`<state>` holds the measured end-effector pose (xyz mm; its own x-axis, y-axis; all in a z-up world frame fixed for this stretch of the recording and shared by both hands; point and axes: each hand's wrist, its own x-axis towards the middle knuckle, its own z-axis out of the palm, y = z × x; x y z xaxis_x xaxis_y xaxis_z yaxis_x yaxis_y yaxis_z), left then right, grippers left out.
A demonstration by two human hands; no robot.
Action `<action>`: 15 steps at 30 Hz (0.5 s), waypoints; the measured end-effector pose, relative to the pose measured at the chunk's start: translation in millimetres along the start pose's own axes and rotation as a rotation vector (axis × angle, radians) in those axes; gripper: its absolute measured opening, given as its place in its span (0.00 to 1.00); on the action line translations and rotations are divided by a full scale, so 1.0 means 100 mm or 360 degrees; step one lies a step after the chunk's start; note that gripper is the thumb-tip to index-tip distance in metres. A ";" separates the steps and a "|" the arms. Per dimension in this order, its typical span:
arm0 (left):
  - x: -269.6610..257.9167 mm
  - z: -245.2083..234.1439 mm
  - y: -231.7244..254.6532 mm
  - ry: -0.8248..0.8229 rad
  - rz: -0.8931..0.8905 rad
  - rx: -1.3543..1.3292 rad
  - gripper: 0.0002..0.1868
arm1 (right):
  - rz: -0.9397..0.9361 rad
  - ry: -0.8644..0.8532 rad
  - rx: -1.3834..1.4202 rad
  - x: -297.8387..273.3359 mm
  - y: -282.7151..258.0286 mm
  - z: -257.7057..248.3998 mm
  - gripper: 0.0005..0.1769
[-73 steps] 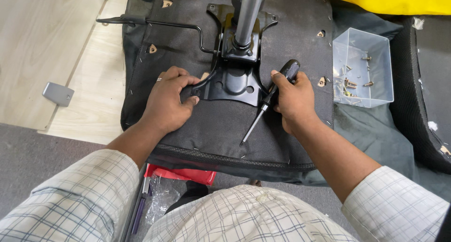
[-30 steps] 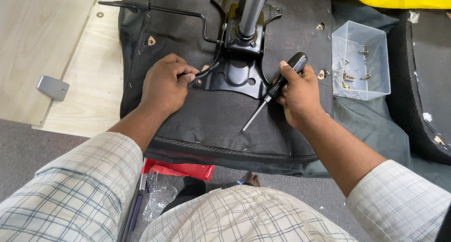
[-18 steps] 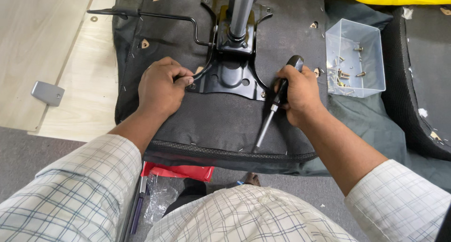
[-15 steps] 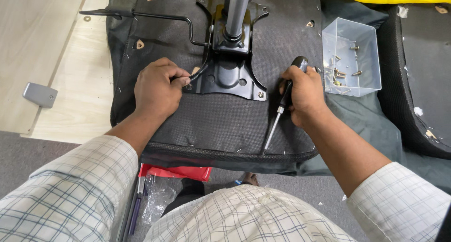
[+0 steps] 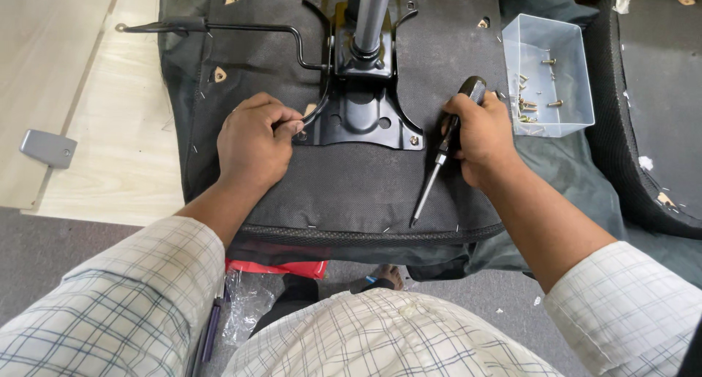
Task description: The person attaches a black metal base to a black upholstered seat using a screwdriver and screws from a small plastic container. They align the base, insert screws, and tighten them to secure the base to the seat.
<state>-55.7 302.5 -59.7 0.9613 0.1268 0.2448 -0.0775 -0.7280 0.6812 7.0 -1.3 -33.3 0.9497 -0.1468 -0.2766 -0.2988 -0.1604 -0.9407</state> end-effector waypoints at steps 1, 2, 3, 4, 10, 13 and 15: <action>0.00 0.00 0.00 0.0004 0.0017 0.0004 0.04 | -0.0001 -0.0031 0.0025 -0.02 0.00 0.00 0.07; 0.01 0.00 0.00 0.0010 0.0036 0.0009 0.04 | -0.0005 -0.0063 0.0050 -0.03 -0.01 0.00 0.07; 0.02 -0.01 0.00 0.0016 0.0054 0.0013 0.04 | -0.0008 -0.0094 0.0075 -0.04 -0.02 0.01 0.07; 0.01 -0.01 0.00 -0.0008 -0.0008 -0.0013 0.04 | 0.0015 -0.0109 0.0075 -0.05 -0.03 0.01 0.07; 0.04 -0.02 0.03 -0.0089 -0.0189 -0.0017 0.05 | 0.0115 -0.0180 0.0120 -0.13 -0.14 0.03 0.08; 0.04 -0.01 0.02 -0.0084 -0.0162 -0.0019 0.05 | 0.0105 -0.0268 0.0422 -0.23 -0.18 0.08 0.09; 0.03 -0.03 0.00 -0.0093 -0.0130 -0.0069 0.04 | -0.0037 -0.0343 0.0591 -0.30 -0.21 0.17 0.10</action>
<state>-53.4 304.9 -56.7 0.9786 0.1439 0.1474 -0.0085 -0.6869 0.7267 -13.8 23.1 -8.4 0.9654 0.0664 -0.2521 -0.2605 0.2069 -0.9430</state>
